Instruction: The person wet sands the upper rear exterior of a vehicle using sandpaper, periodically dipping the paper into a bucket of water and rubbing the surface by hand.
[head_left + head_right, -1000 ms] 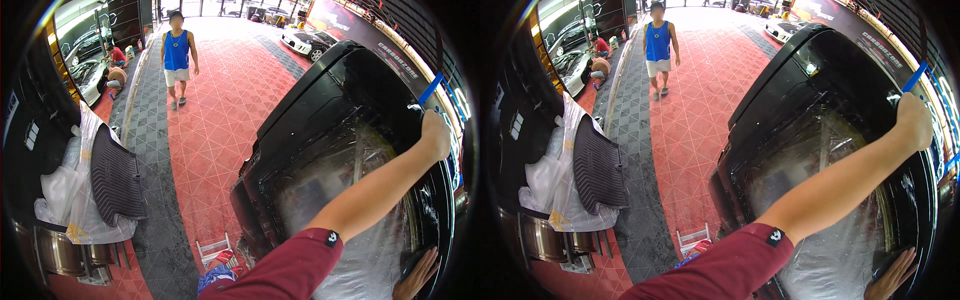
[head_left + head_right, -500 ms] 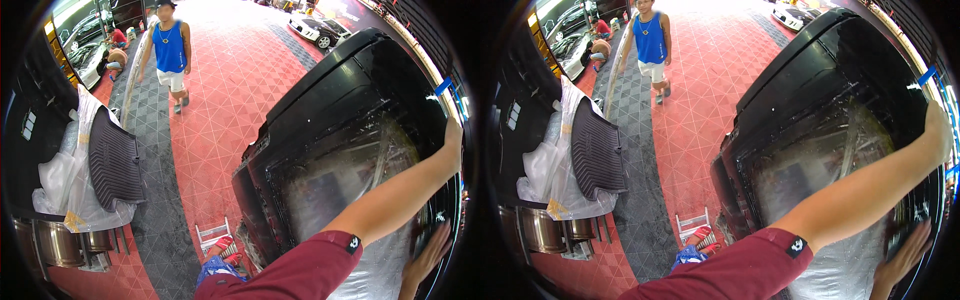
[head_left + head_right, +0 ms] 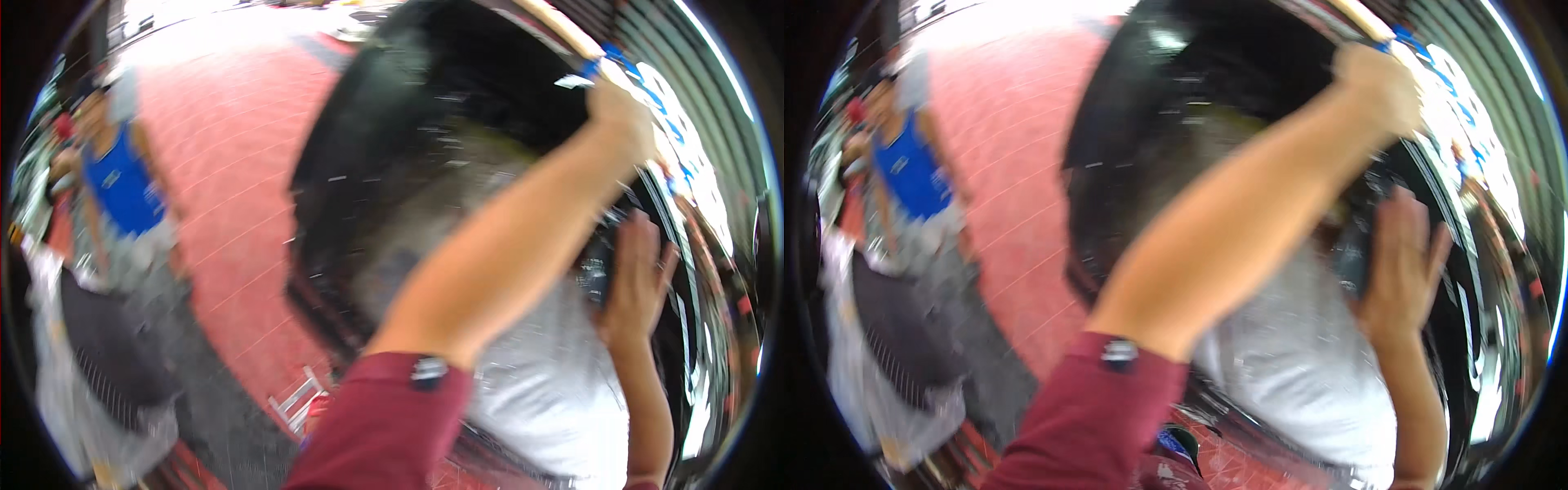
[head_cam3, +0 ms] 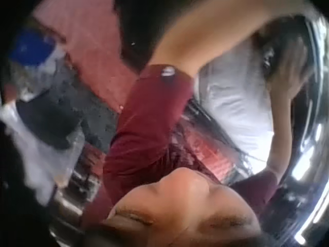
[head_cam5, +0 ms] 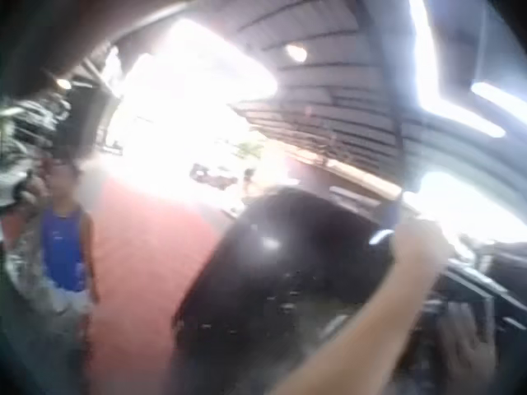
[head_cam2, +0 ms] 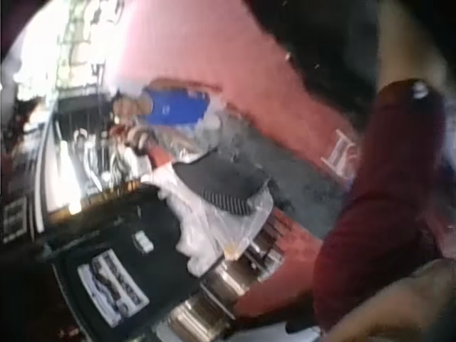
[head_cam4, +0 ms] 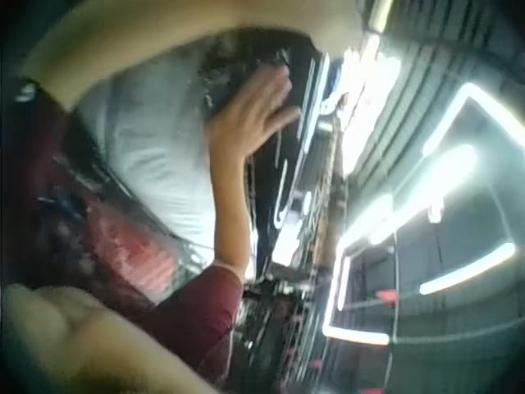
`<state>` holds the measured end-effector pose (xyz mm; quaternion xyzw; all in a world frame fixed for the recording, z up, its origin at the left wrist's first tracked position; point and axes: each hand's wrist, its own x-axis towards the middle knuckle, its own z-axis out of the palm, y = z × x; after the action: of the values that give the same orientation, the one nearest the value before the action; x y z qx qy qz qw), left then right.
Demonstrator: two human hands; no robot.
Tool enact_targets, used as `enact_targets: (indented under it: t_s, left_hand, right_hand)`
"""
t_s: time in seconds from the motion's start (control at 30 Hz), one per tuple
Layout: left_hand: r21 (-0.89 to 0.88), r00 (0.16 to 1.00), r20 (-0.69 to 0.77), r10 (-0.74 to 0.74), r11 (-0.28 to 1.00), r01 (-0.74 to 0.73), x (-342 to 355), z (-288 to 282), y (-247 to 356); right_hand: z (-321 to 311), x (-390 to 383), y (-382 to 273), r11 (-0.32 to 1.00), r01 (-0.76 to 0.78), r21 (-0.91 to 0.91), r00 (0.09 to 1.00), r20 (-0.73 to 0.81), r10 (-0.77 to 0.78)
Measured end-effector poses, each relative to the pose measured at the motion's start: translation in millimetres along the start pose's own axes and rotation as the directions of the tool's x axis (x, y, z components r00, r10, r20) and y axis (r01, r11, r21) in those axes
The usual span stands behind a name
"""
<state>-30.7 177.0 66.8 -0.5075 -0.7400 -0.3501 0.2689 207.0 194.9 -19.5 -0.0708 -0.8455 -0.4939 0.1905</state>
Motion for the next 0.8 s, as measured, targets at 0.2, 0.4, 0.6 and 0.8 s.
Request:
enact_targets:
  t_s: [0.2,0.4,0.6,0.8]
  left_hand:
    - [0.047,0.984,0.03,-0.176,0.983,0.175,-40,-50,-26]
    - [-0.02,0.984,0.114,-0.138,0.99,0.142,-40,-70,-6]
    - [-0.006,0.977,0.033,-0.21,0.978,0.21,-43,-43,-16]
    - [0.017,0.981,0.14,-0.133,0.991,0.132,-25,-45,-21]
  right_hand:
    - [5,-72,19,0.995,-0.006,0.102,0.996,-0.09,0.015]
    - [-32,17,-16,0.969,0.016,0.248,0.985,-0.169,0.027]
    - [2,-94,30,0.995,-0.012,0.096,1.0,-0.022,0.015]
    - [-20,24,-27,0.998,0.008,0.066,1.0,-0.027,-0.006]
